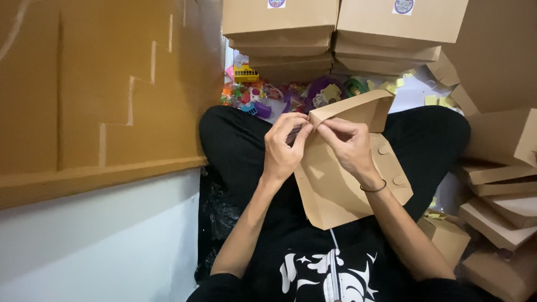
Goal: Folding cardboard boxes from flat sheets and packing small items wrapped in black plastic into them while sitting on the floor.
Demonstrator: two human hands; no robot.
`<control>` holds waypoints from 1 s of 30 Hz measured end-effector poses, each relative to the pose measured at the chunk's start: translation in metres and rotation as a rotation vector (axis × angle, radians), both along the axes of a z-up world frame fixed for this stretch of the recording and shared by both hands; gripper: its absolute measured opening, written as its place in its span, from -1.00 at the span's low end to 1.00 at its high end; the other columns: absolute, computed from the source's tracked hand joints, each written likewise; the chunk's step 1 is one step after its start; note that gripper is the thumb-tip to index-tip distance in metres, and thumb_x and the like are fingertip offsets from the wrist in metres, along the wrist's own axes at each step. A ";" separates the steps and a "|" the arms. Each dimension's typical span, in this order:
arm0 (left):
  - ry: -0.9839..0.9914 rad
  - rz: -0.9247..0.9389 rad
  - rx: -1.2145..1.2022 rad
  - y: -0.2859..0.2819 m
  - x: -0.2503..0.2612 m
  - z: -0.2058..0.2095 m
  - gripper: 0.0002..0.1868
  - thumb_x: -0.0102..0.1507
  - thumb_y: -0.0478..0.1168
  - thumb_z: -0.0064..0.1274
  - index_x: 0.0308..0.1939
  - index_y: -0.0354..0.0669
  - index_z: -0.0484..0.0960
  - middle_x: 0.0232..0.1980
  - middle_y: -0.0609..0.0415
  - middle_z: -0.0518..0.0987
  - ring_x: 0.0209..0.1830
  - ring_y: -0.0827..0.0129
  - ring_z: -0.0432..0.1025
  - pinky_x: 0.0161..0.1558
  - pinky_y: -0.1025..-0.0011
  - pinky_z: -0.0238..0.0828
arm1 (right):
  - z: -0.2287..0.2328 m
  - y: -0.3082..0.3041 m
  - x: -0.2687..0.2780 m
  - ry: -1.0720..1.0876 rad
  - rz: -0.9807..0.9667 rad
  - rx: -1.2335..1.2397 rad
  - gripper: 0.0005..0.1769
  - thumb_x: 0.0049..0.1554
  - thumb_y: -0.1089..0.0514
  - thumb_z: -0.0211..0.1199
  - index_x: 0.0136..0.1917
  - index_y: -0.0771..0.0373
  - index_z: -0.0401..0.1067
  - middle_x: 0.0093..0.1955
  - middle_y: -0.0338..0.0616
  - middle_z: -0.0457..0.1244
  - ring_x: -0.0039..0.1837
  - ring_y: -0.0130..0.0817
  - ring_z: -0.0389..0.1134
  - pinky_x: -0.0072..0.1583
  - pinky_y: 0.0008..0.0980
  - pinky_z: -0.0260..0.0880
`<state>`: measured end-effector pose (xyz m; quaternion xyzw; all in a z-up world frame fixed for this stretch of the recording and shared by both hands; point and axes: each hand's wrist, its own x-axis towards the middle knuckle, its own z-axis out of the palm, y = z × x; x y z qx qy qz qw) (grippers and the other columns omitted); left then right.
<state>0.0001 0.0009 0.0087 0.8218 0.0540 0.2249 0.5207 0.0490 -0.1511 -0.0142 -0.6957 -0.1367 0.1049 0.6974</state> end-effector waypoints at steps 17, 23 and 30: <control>0.082 0.025 -0.364 -0.003 -0.004 -0.039 -0.89 0.20 -0.30 0.33 -0.20 -0.16 0.76 -0.09 0.00 0.70 -0.08 0.33 0.60 -0.04 0.40 0.56 | -0.002 0.009 0.000 0.125 -0.051 -0.005 -0.95 0.17 0.34 0.38 -0.12 0.24 0.57 -0.30 -0.31 0.32 -0.16 -0.64 0.23 -0.09 -0.59 0.31; 0.076 0.040 -0.356 -0.001 -0.006 -0.035 -0.88 0.17 -0.28 0.37 -0.24 -0.14 0.79 -0.11 -0.01 0.71 -0.09 0.32 0.61 -0.03 0.40 0.56 | -0.021 0.000 0.003 0.100 0.006 0.008 -0.95 0.17 0.36 0.39 -0.07 0.28 0.59 -0.23 -0.22 0.37 -0.11 -0.60 0.30 -0.01 -0.52 0.39; 0.149 0.074 -0.494 -0.007 -0.006 -0.036 -0.85 0.15 -0.29 0.36 -0.22 -0.21 0.79 -0.10 -0.02 0.70 -0.12 0.40 0.58 -0.16 0.51 0.61 | 0.000 0.007 0.002 0.122 0.062 0.069 -0.92 0.23 0.36 0.28 0.00 0.33 0.57 -0.14 -0.15 0.39 -0.02 -0.53 0.32 0.08 -0.42 0.42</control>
